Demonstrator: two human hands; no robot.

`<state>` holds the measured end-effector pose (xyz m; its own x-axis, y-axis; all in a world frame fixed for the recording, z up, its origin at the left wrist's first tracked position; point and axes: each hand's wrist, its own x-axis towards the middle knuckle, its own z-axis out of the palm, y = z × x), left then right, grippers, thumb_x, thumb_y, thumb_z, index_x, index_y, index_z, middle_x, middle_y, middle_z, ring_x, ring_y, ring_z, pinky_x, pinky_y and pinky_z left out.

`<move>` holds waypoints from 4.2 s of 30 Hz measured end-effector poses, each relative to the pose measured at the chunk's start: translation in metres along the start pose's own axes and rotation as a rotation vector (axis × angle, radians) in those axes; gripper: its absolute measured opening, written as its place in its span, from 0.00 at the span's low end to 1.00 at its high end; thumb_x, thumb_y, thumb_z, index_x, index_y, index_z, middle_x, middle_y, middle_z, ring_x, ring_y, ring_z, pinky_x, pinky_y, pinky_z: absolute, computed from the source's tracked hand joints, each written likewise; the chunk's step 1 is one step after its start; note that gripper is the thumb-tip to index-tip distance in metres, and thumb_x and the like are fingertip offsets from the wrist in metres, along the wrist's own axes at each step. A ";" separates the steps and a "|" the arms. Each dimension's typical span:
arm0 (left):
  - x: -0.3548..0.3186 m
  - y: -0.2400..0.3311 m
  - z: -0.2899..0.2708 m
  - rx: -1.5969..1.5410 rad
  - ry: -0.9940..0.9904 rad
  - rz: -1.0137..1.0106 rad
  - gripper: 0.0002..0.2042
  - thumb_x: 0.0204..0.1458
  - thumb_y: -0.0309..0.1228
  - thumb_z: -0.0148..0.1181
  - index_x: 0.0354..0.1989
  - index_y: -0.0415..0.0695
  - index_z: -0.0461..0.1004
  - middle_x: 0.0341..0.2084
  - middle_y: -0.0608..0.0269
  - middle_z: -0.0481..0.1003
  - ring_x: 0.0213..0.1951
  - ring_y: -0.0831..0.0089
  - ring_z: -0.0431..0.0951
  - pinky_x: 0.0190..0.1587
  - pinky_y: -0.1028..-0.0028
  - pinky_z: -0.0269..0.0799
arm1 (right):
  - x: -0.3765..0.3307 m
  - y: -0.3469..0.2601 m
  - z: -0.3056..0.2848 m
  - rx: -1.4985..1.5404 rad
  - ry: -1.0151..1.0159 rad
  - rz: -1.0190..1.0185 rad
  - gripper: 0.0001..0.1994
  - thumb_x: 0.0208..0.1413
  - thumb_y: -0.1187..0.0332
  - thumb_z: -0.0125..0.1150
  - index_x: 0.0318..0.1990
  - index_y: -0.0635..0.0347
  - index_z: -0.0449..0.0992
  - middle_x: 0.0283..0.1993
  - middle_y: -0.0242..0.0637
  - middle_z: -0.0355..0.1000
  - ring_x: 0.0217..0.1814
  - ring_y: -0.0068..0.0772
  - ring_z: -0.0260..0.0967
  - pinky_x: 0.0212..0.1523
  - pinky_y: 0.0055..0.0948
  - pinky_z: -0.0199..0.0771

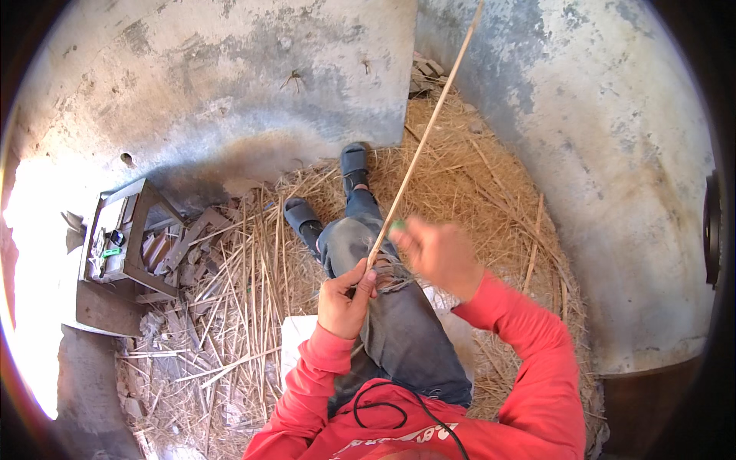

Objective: The person uses a small green folding knife to shave thin strips of wood from a long, thin stick while sitting on a straw-covered floor. The person repeatedly runs the blade along the stick, removing bark and smoothing the surface.

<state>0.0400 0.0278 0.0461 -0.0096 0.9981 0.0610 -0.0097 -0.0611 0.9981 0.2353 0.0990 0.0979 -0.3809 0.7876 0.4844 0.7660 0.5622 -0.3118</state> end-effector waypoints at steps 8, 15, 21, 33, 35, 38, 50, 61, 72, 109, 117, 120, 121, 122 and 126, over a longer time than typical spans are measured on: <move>0.008 0.002 -0.003 -0.003 0.002 0.002 0.18 0.65 0.28 0.61 0.59 0.28 0.75 0.30 0.66 0.78 0.30 0.82 0.74 0.35 0.79 0.72 | 0.003 0.001 0.008 0.008 -0.050 -0.008 0.23 0.70 0.48 0.52 0.32 0.58 0.73 0.16 0.48 0.69 0.19 0.57 0.71 0.18 0.50 0.66; 0.011 0.003 -0.002 -0.027 -0.002 -0.039 0.19 0.65 0.29 0.62 0.60 0.30 0.75 0.28 0.68 0.77 0.30 0.85 0.73 0.31 0.82 0.68 | -0.009 -0.010 0.008 0.299 -0.259 0.053 0.22 0.70 0.50 0.52 0.37 0.61 0.79 0.21 0.53 0.72 0.27 0.64 0.73 0.26 0.53 0.71; 0.014 0.004 0.000 -0.134 0.053 0.029 0.19 0.66 0.28 0.60 0.62 0.31 0.73 0.29 0.67 0.78 0.28 0.87 0.71 0.28 0.83 0.64 | 0.004 0.006 -0.013 0.903 -0.316 0.391 0.21 0.71 0.52 0.55 0.31 0.62 0.74 0.22 0.24 0.56 0.27 0.18 0.51 0.27 0.30 0.55; 0.013 -0.009 0.005 -0.149 0.061 0.066 0.23 0.65 0.22 0.56 0.69 0.30 0.64 0.37 0.64 0.79 0.29 0.86 0.70 0.32 0.82 0.68 | 0.013 -0.022 -0.005 0.761 -0.174 0.318 0.15 0.58 0.56 0.72 0.36 0.61 0.80 0.22 0.27 0.68 0.25 0.19 0.61 0.26 0.27 0.63; 0.014 -0.013 0.006 -0.089 0.065 0.121 0.23 0.65 0.20 0.56 0.68 0.29 0.65 0.40 0.63 0.79 0.33 0.84 0.72 0.37 0.81 0.71 | 0.013 -0.031 -0.002 0.746 -0.185 0.301 0.15 0.57 0.57 0.72 0.39 0.61 0.82 0.23 0.31 0.71 0.25 0.21 0.63 0.27 0.28 0.65; 0.016 -0.017 0.009 0.054 0.055 0.227 0.23 0.64 0.19 0.56 0.67 0.29 0.66 0.44 0.61 0.79 0.38 0.82 0.75 0.44 0.79 0.73 | 0.007 -0.020 0.018 0.750 -0.132 0.238 0.12 0.60 0.61 0.69 0.41 0.61 0.83 0.23 0.35 0.73 0.24 0.25 0.64 0.27 0.30 0.66; 0.011 -0.016 -0.003 0.016 0.145 0.087 0.20 0.68 0.25 0.54 0.66 0.29 0.68 0.35 0.65 0.81 0.26 0.88 0.68 0.30 0.83 0.67 | 0.019 0.010 -0.014 0.496 0.126 0.316 0.13 0.65 0.61 0.62 0.37 0.63 0.78 0.20 0.32 0.63 0.22 0.25 0.60 0.25 0.30 0.59; 0.017 -0.021 0.010 -0.007 0.064 0.010 0.18 0.67 0.29 0.57 0.60 0.28 0.73 0.29 0.68 0.79 0.28 0.83 0.74 0.33 0.79 0.72 | -0.012 -0.002 0.003 0.260 -0.318 0.166 0.26 0.69 0.45 0.52 0.38 0.63 0.78 0.20 0.53 0.71 0.24 0.60 0.74 0.27 0.50 0.70; 0.007 -0.031 0.000 0.270 0.094 -0.006 0.17 0.61 0.33 0.64 0.51 0.29 0.79 0.29 0.36 0.81 0.34 0.70 0.85 0.38 0.70 0.77 | -0.016 0.019 0.040 0.165 -0.252 0.072 0.28 0.68 0.43 0.52 0.34 0.62 0.79 0.18 0.55 0.70 0.23 0.62 0.73 0.23 0.52 0.70; 0.004 -0.053 -0.020 0.109 0.001 -0.109 0.18 0.64 0.32 0.63 0.56 0.30 0.77 0.21 0.69 0.73 0.26 0.85 0.69 0.31 0.79 0.69 | 0.041 0.064 0.027 0.148 -0.253 0.341 0.35 0.68 0.35 0.44 0.37 0.62 0.81 0.17 0.51 0.71 0.20 0.56 0.75 0.23 0.52 0.73; 0.005 -0.053 -0.024 0.085 0.016 -0.127 0.18 0.64 0.32 0.63 0.55 0.29 0.77 0.22 0.69 0.73 0.28 0.84 0.69 0.32 0.78 0.69 | 0.007 0.040 0.051 0.006 -0.290 0.006 0.36 0.71 0.36 0.39 0.46 0.64 0.82 0.17 0.48 0.72 0.19 0.52 0.74 0.23 0.48 0.74; 0.000 -0.059 -0.022 0.117 0.013 -0.095 0.18 0.64 0.32 0.63 0.55 0.29 0.77 0.23 0.68 0.75 0.28 0.84 0.70 0.32 0.77 0.70 | 0.053 0.081 0.018 0.030 -0.270 0.388 0.39 0.69 0.33 0.38 0.39 0.64 0.81 0.19 0.50 0.73 0.23 0.57 0.75 0.28 0.52 0.75; 0.002 -0.057 -0.021 0.126 0.009 -0.065 0.18 0.64 0.32 0.63 0.55 0.29 0.77 0.23 0.68 0.76 0.28 0.84 0.71 0.32 0.77 0.70 | 0.051 0.088 0.014 0.025 -0.270 0.354 0.37 0.69 0.35 0.40 0.39 0.64 0.80 0.18 0.48 0.72 0.21 0.54 0.74 0.26 0.50 0.74; 0.003 -0.053 -0.021 0.143 -0.010 -0.085 0.18 0.64 0.32 0.63 0.55 0.29 0.77 0.23 0.67 0.76 0.28 0.84 0.71 0.32 0.77 0.70 | 0.047 0.097 0.015 0.020 -0.270 0.319 0.35 0.70 0.37 0.42 0.38 0.65 0.80 0.16 0.47 0.70 0.19 0.51 0.73 0.24 0.49 0.73; 0.004 -0.052 -0.024 0.127 -0.011 -0.080 0.18 0.63 0.31 0.64 0.55 0.28 0.77 0.24 0.67 0.77 0.28 0.84 0.71 0.32 0.77 0.70 | -0.002 0.032 0.045 0.035 -0.379 -0.042 0.35 0.68 0.36 0.44 0.35 0.64 0.80 0.20 0.54 0.73 0.24 0.59 0.75 0.27 0.51 0.75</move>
<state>0.0165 0.0352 -0.0057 -0.0033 0.9998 -0.0194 0.1167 0.0197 0.9930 0.2374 0.1267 0.0505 -0.5812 0.7974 0.1626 0.7299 0.5991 -0.3290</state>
